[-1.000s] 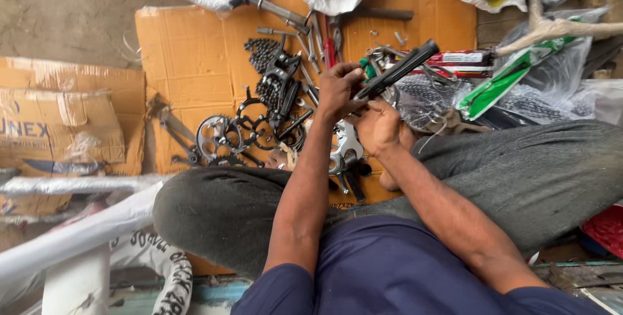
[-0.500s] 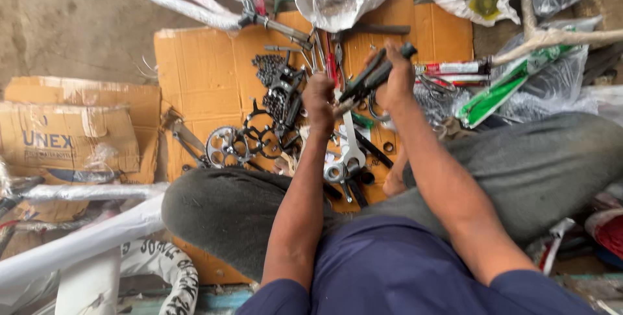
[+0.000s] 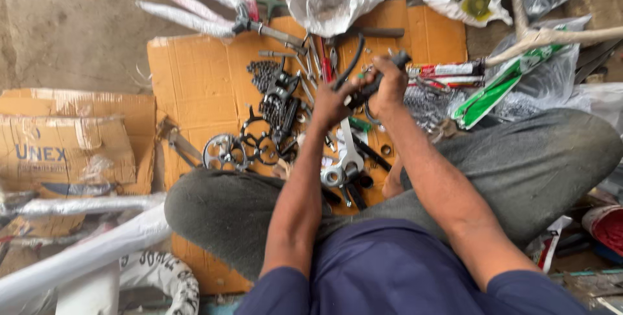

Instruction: The person sits on the floor and assembles bicycle handlebars by attaching brake levers and grips. They use a screwdriver to tighten components and a hammer to secure the grips onto the handlebar ends.

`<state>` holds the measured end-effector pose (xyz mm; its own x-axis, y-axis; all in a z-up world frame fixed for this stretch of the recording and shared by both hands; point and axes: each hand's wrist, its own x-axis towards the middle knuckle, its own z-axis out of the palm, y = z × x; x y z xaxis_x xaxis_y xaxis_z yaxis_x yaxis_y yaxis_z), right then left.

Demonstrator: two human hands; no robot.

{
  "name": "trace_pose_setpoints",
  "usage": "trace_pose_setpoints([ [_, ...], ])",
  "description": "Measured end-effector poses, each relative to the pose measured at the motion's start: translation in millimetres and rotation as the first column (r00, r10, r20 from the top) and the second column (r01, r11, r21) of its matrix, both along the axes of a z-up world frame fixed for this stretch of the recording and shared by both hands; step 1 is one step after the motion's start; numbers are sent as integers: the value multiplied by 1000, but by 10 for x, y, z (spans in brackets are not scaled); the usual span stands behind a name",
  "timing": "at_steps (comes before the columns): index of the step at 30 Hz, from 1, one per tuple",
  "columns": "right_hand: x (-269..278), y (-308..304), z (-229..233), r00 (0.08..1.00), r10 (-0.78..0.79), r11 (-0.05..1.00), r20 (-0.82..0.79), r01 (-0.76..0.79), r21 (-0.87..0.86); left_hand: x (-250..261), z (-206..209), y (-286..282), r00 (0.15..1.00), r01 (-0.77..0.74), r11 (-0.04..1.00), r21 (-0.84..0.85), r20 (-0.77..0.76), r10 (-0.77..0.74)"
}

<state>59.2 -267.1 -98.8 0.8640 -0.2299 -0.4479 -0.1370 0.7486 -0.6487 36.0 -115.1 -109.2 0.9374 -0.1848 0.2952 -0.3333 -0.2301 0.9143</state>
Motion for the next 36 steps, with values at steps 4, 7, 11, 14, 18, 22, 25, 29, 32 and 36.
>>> trace_pose_setpoints([
  [4, -77, -82, -133, 999, 5, 1000, -37, -5, 12, -314, -31, -276, 854, -260, 964, -55, -479, 203],
  [7, 67, -119, -215, 999, 4, 1000, -41, -4, -4, -217, -19, -248, 873, -226, 967, -114, -464, 149],
  [11, 63, -77, -230, 996, 18, 999, 83, -20, 25, -207, 75, -160, 851, -189, 979, -80, -510, 122],
  [14, 89, -51, -210, 1000, -21, 999, -20, 20, -42, -163, 156, -155, 826, -218, 974, -65, -544, 149],
  [18, 48, -79, -340, 999, -48, 999, 13, 48, 10, -80, 175, -165, 762, -140, 990, -33, -642, 86],
  [22, 44, -16, -381, 995, -101, 995, 3, 101, -19, 137, 83, -37, 643, -157, 859, -487, -711, -286],
  [25, 35, 9, -273, 996, -83, 996, -14, 83, -39, 163, -24, -32, 603, -211, 840, -500, -743, -291],
  [29, 63, -83, -217, 999, -11, 999, -41, 9, -41, 75, -88, -152, 659, -224, 875, -430, -728, -189],
  [32, 55, -150, -254, 998, 3, 1000, -59, -2, 10, 53, -198, -154, 597, -235, 885, -403, -778, -196],
  [36, 51, -219, -332, 1000, 29, 999, -4, -29, -33, 84, -700, -122, 636, -274, 863, -424, -753, -168],
])
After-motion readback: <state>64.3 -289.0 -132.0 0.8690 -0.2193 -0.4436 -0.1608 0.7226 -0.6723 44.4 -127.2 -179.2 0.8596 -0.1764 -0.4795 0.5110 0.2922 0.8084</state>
